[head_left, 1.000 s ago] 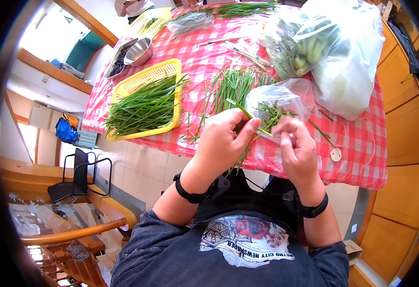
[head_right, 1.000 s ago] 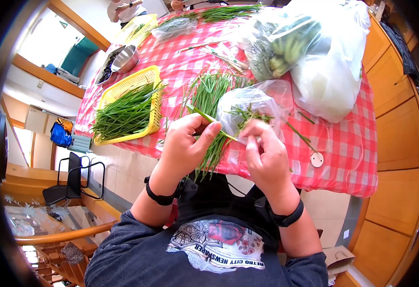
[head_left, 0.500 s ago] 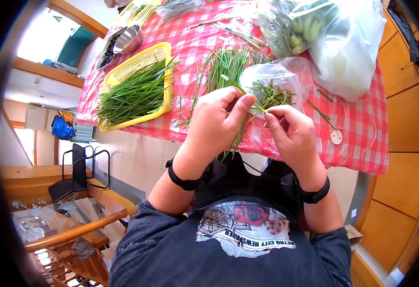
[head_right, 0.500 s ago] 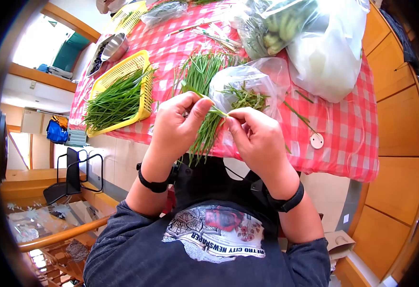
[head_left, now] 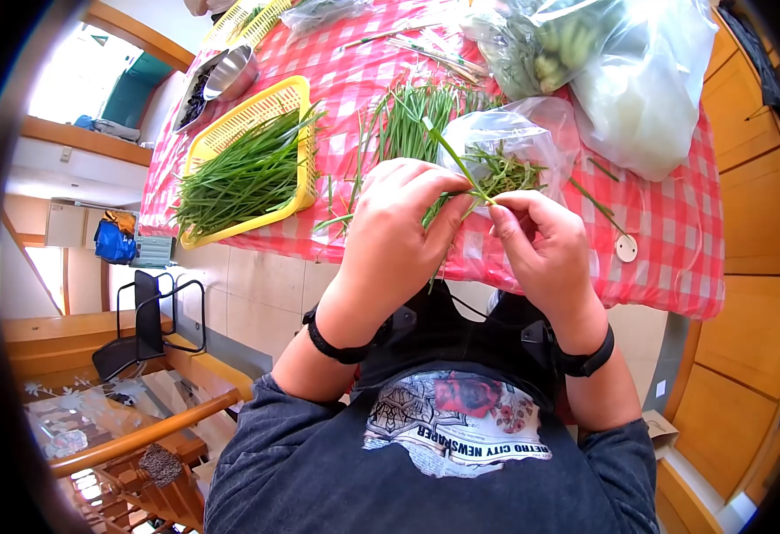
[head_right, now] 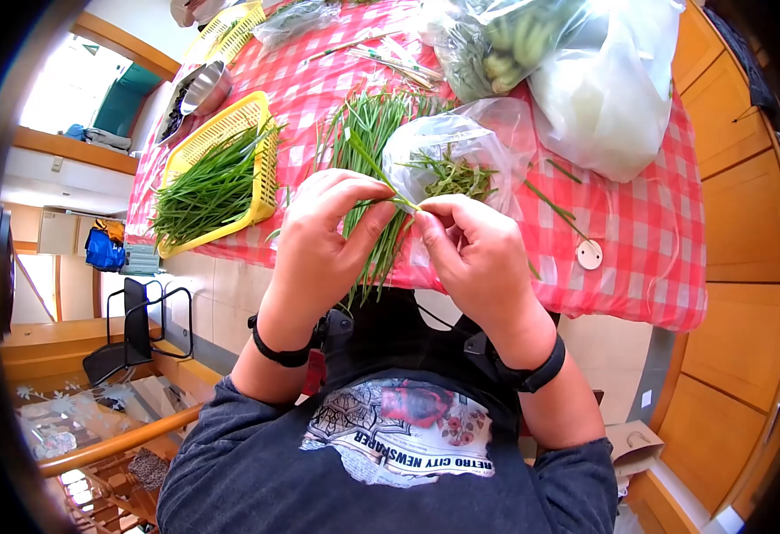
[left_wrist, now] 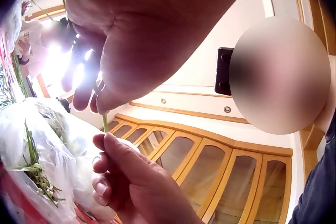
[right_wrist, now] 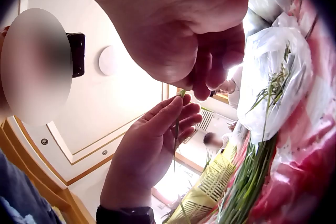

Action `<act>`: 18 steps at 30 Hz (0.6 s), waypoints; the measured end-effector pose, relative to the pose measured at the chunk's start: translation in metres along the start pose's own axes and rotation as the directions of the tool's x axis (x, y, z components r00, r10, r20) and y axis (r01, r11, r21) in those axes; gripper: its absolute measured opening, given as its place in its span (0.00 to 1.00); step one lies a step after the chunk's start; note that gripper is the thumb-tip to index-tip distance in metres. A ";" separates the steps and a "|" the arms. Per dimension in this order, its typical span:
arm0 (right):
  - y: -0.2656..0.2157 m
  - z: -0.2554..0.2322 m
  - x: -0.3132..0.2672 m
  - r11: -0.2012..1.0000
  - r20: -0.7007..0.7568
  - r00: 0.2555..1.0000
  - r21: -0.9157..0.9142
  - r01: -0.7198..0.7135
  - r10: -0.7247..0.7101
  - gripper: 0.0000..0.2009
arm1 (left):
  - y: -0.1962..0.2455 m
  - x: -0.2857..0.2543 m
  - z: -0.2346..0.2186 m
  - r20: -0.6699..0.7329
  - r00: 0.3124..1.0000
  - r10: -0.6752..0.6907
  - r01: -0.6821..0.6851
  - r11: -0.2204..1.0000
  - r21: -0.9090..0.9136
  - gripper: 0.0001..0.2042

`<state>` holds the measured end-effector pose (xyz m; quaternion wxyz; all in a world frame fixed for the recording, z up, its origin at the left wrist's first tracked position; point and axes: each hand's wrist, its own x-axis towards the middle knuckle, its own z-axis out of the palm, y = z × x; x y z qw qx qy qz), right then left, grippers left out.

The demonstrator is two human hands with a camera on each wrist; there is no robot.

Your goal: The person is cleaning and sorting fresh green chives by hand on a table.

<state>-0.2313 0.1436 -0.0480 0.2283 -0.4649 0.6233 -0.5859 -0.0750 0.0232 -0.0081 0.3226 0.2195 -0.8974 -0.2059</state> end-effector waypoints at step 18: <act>-0.003 0.006 -0.007 0.941 0.131 0.971 0.252 -0.227 0.199 0.08 | 0.001 -0.026 0.023 0.132 0.886 -0.444 0.425 0.667 -0.612 0.10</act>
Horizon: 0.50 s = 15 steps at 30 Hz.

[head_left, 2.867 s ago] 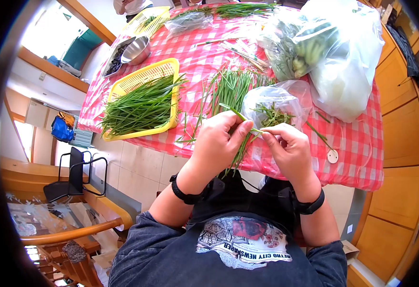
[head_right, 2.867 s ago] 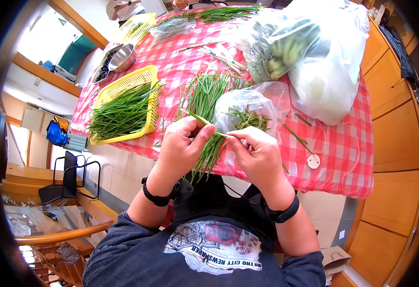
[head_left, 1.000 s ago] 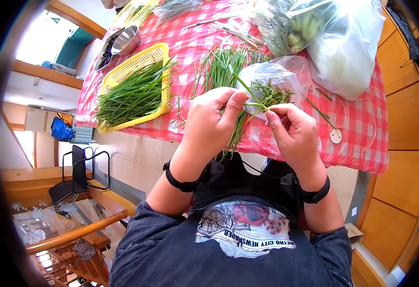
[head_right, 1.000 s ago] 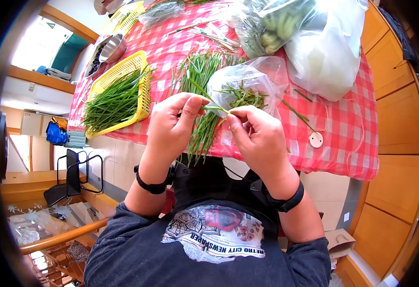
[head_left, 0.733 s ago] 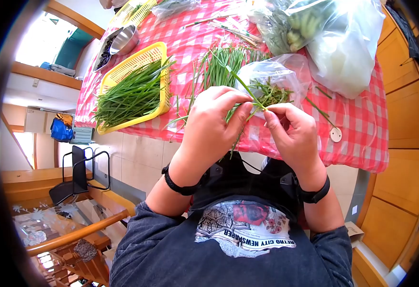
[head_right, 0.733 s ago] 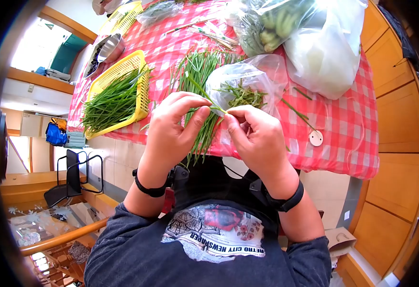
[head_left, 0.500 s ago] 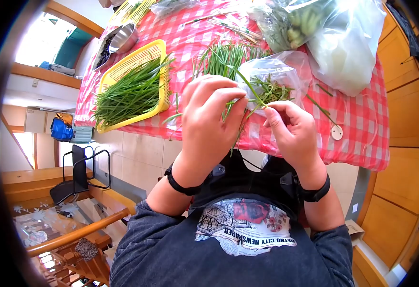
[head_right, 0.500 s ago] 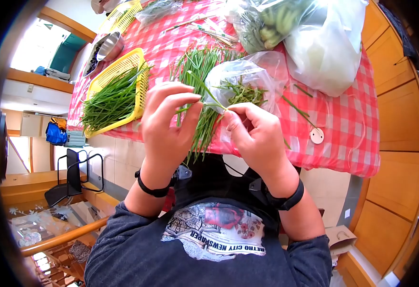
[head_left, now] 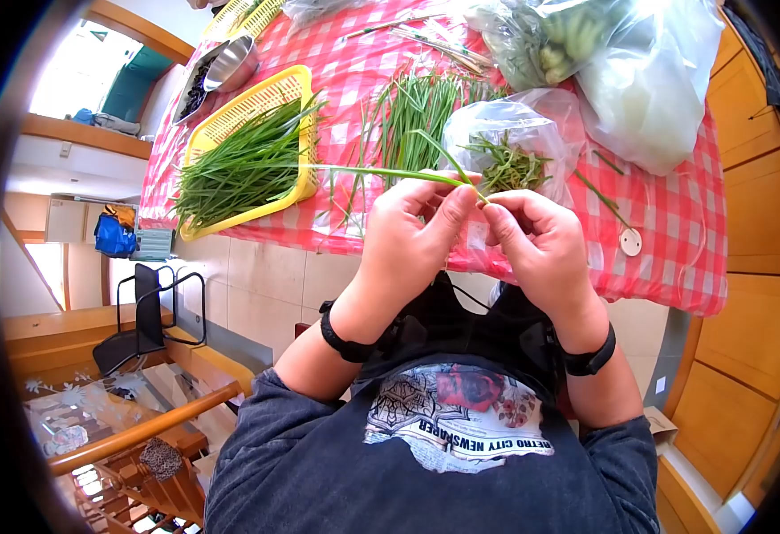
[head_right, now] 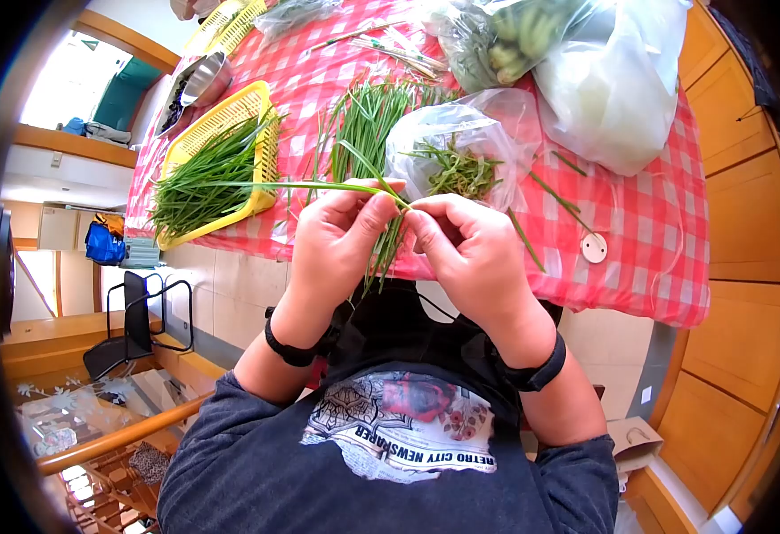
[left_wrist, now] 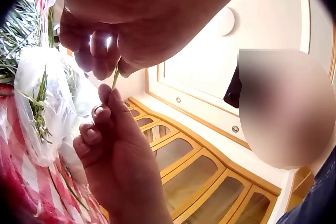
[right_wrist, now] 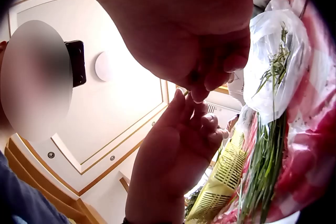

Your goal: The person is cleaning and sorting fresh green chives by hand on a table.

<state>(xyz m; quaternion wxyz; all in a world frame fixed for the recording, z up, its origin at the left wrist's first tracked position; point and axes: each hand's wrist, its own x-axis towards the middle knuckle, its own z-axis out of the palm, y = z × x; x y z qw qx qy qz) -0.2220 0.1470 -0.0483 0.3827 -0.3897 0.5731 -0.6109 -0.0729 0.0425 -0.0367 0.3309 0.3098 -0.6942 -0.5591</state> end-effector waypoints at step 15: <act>0.012 -0.014 0.003 0.977 0.012 0.999 -0.211 -0.034 0.037 0.10 | 0.001 0.007 -0.011 -0.065 0.995 -0.070 0.058 0.984 -0.171 0.11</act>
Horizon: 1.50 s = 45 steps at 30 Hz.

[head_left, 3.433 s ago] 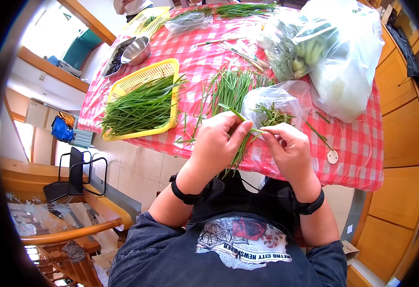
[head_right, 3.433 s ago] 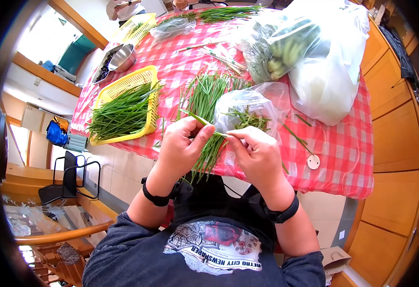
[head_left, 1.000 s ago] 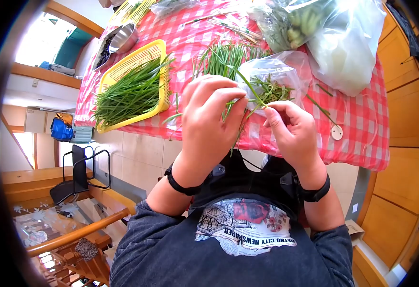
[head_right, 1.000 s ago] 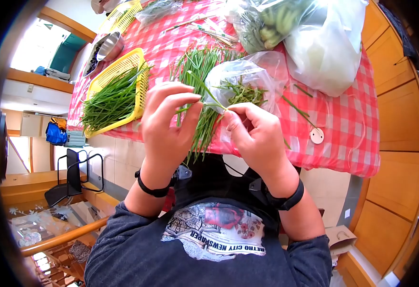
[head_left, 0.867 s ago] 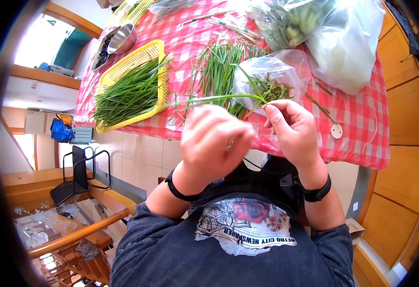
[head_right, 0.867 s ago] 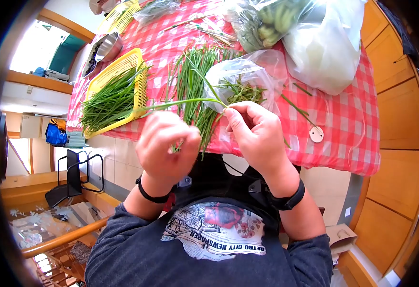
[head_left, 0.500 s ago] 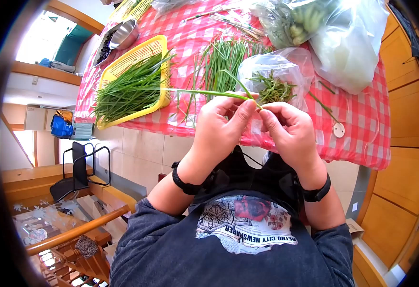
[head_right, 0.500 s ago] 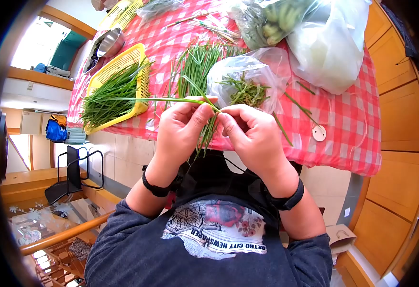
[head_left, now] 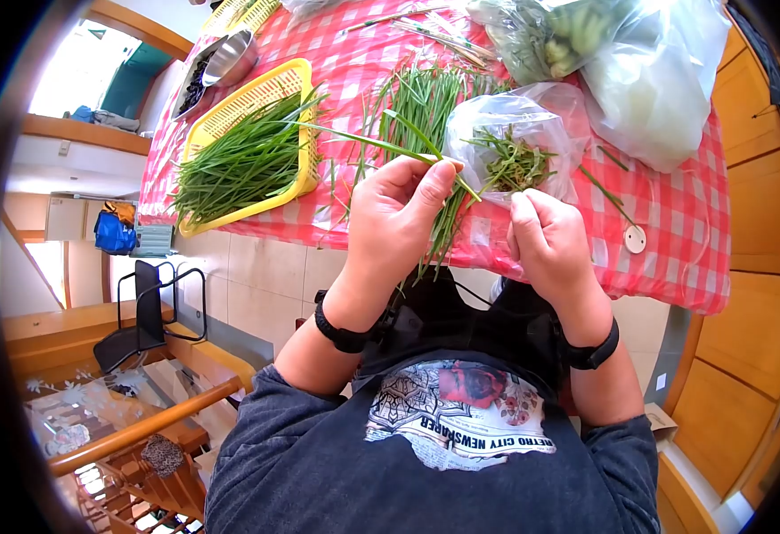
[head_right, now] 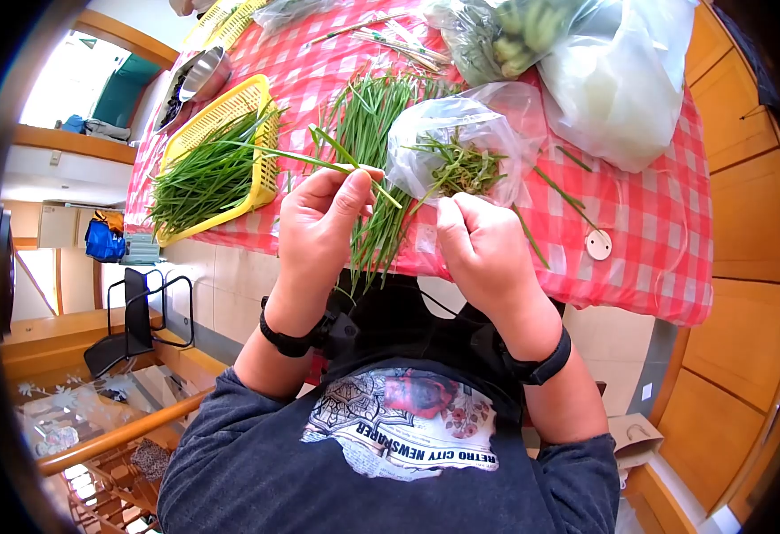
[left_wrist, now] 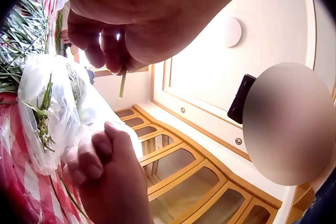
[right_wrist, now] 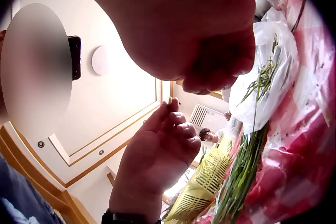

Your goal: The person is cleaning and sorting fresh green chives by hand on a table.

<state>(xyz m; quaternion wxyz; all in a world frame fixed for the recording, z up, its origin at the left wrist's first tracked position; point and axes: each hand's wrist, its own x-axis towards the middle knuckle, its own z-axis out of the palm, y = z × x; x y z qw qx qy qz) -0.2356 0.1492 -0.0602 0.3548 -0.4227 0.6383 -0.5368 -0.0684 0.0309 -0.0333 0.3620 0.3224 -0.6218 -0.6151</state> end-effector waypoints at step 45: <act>-0.017 0.014 0.001 0.851 0.226 0.965 0.472 -0.229 0.134 0.06 | -0.013 -0.005 -0.003 0.049 0.995 0.085 -0.091 0.987 0.132 0.09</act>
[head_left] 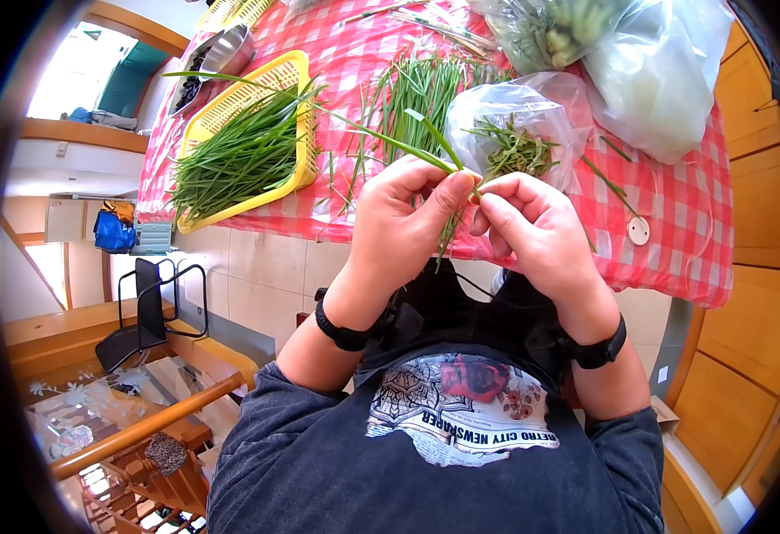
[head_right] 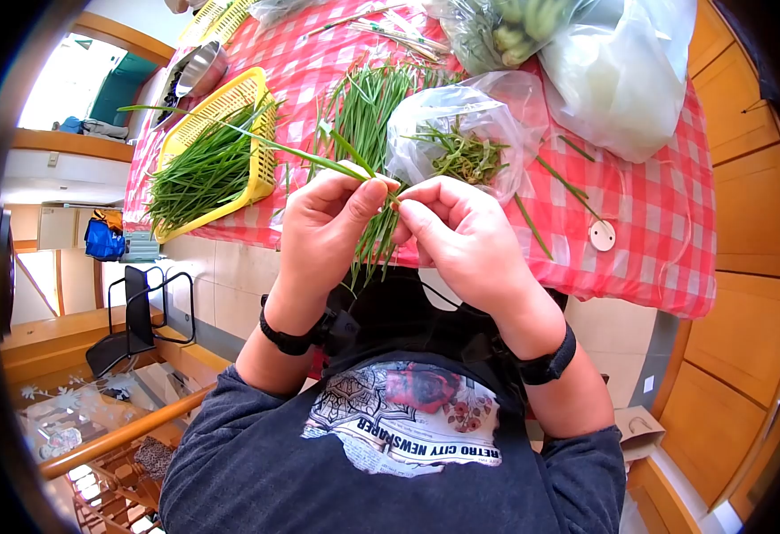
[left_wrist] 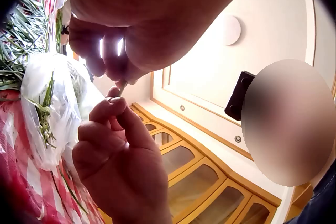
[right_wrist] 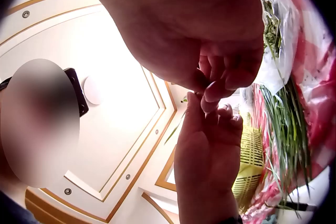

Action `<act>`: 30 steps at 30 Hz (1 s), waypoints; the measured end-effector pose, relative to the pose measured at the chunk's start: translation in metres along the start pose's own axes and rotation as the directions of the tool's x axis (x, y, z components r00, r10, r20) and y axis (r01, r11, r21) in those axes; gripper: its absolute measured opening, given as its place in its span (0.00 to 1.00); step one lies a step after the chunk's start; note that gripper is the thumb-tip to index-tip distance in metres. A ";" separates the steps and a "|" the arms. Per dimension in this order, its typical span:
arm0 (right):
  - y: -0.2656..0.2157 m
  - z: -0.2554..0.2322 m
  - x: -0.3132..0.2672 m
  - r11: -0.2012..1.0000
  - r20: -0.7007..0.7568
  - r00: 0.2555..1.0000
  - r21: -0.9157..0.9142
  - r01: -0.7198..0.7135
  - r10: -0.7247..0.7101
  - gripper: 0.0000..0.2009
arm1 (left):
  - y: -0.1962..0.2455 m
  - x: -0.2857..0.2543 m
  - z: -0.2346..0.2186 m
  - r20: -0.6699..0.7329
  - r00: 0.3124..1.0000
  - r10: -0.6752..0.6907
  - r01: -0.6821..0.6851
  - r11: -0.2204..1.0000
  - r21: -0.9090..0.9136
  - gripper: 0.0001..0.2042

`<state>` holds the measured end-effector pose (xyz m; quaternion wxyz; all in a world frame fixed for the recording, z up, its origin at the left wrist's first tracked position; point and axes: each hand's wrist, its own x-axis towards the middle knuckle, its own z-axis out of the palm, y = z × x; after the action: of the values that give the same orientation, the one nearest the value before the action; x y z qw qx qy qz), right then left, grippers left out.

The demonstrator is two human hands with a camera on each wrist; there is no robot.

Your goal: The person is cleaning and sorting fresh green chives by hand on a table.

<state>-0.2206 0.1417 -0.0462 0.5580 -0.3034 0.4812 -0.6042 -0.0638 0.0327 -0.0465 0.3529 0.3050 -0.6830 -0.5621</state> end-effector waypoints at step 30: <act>0.016 -0.003 0.000 0.854 -0.155 0.894 -0.398 0.334 -0.421 0.10 | 0.012 0.001 0.008 0.123 0.977 -0.173 0.196 0.956 -0.218 0.07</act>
<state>-0.2168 0.1442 -0.0621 0.3008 -0.4155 0.5774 -0.6352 -0.0708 0.0387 -0.0355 0.2962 0.2956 -0.5995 -0.6823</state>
